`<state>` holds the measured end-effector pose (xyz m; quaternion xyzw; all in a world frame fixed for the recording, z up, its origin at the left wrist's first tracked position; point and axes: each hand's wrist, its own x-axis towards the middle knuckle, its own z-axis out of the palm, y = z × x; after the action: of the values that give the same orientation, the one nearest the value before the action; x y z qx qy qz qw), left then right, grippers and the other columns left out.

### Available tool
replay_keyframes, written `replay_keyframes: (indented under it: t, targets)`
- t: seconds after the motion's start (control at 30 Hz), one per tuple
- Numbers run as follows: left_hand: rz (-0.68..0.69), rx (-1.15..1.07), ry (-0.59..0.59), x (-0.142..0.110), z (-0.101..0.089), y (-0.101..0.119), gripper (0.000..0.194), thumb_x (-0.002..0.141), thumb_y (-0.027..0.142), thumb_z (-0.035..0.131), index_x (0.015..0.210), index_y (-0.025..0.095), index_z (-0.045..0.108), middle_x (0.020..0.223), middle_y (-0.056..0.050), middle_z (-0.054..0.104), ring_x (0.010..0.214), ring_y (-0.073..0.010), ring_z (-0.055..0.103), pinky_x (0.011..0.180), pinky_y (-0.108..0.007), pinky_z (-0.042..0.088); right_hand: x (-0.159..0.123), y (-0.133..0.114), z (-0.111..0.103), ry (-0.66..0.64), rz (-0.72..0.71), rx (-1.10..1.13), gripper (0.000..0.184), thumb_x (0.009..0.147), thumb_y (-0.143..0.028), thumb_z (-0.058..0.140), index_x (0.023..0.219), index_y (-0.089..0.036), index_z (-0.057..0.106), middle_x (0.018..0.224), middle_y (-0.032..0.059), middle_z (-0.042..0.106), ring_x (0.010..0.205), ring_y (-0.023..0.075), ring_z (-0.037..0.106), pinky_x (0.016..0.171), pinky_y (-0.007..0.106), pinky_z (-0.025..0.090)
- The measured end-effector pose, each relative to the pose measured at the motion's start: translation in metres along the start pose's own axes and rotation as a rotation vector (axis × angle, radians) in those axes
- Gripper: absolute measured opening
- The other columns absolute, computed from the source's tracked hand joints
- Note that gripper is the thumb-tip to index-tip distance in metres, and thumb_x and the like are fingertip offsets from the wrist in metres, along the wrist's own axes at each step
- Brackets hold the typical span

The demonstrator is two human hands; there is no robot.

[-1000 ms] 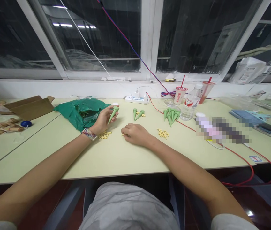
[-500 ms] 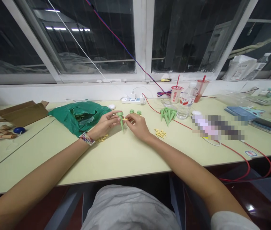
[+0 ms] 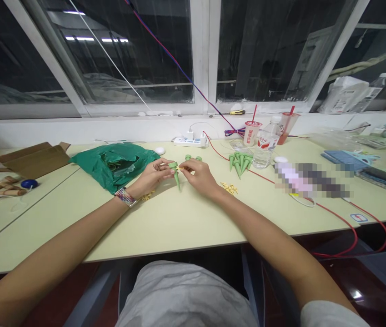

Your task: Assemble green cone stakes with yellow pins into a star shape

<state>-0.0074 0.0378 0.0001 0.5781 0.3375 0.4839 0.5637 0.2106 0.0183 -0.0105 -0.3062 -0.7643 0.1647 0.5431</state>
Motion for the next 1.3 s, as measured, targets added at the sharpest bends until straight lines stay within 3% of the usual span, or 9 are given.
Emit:
replay_keyframes:
  t: [0.23,0.47,0.53,0.63,0.77,0.97,1.17,1.3]
  targets:
    - [-0.028,-0.045,-0.042,0.000,0.001,0.000,0.039,0.065,0.026,0.098,0.094,0.018,0.072,0.085,-0.003,0.074,0.081,-0.0163,0.071,0.077,-0.030,0.062,0.004,0.000,-0.011,-0.086,-0.054,-0.061,0.014,0.097,-0.026,0.063,0.096,-0.024,0.077,0.094,0.0049,0.076,0.085,0.0197,0.069,0.079,0.033,0.056]
    - [-0.241,-0.097,-0.086,0.000,-0.002,0.006,0.036,0.065,0.024,0.098,0.084,0.016,0.069,0.083,-0.004,0.074,0.078,-0.0153,0.072,0.074,-0.028,0.062,0.002,-0.001,-0.012,-0.175,-0.141,-0.092,0.019,0.100,-0.021,0.058,0.098,-0.022,0.078,0.100,0.0069,0.077,0.093,0.0207,0.071,0.087,0.036,0.055]
    - [-0.213,-0.083,-0.094,-0.001,-0.002,0.006,0.036,0.065,0.025,0.099,0.084,0.016,0.069,0.085,-0.004,0.075,0.080,-0.0154,0.073,0.077,-0.028,0.062,0.001,0.000,-0.010,-0.139,-0.088,-0.061,0.016,0.097,-0.022,0.062,0.096,-0.022,0.078,0.099,0.0066,0.078,0.091,0.0206,0.072,0.085,0.036,0.056]
    - [-0.083,0.006,-0.079,-0.003,0.001,0.007,0.038,0.066,0.027,0.098,0.092,0.017,0.072,0.082,-0.003,0.075,0.081,-0.0170,0.074,0.081,-0.031,0.063,0.002,0.001,-0.004,-0.075,0.146,0.098,0.007,0.088,-0.027,0.072,0.089,-0.022,0.078,0.088,0.0041,0.079,0.080,0.0205,0.074,0.078,0.035,0.059]
    - [0.055,0.169,-0.017,-0.005,0.005,0.010,0.046,0.067,0.032,0.098,0.104,0.017,0.074,0.078,-0.003,0.074,0.078,-0.0206,0.075,0.080,-0.036,0.064,0.003,-0.001,0.000,-0.053,0.374,0.370,0.018,0.078,-0.034,0.081,0.089,-0.021,0.075,0.075,0.0017,0.076,0.072,0.0208,0.076,0.072,0.035,0.062]
    - [0.001,0.140,-0.067,-0.007,0.007,0.014,0.041,0.066,0.034,0.098,0.090,0.018,0.068,0.079,-0.004,0.075,0.077,-0.0211,0.075,0.076,-0.036,0.063,0.003,-0.006,-0.005,-0.063,0.267,0.325,0.022,0.077,-0.039,0.085,0.077,-0.021,0.073,0.078,0.0030,0.076,0.074,0.0198,0.074,0.073,0.034,0.061]
    - [0.141,0.331,0.001,-0.012,0.015,0.019,0.042,0.065,0.032,0.098,0.093,0.018,0.070,0.076,-0.004,0.075,0.071,-0.0202,0.072,0.072,-0.033,0.059,0.005,-0.002,-0.006,-0.097,0.430,0.521,0.042,0.061,-0.049,0.097,0.074,-0.018,0.073,0.069,0.0030,0.074,0.066,0.0208,0.075,0.067,0.034,0.062]
    - [0.117,0.353,-0.011,-0.013,0.016,0.022,0.041,0.064,0.033,0.098,0.090,0.018,0.069,0.075,-0.005,0.076,0.070,-0.0224,0.074,0.070,-0.035,0.058,0.004,-0.003,-0.005,-0.101,0.432,0.501,0.037,0.063,-0.045,0.096,0.073,-0.017,0.073,0.068,0.0031,0.074,0.066,0.0201,0.075,0.066,0.033,0.062]
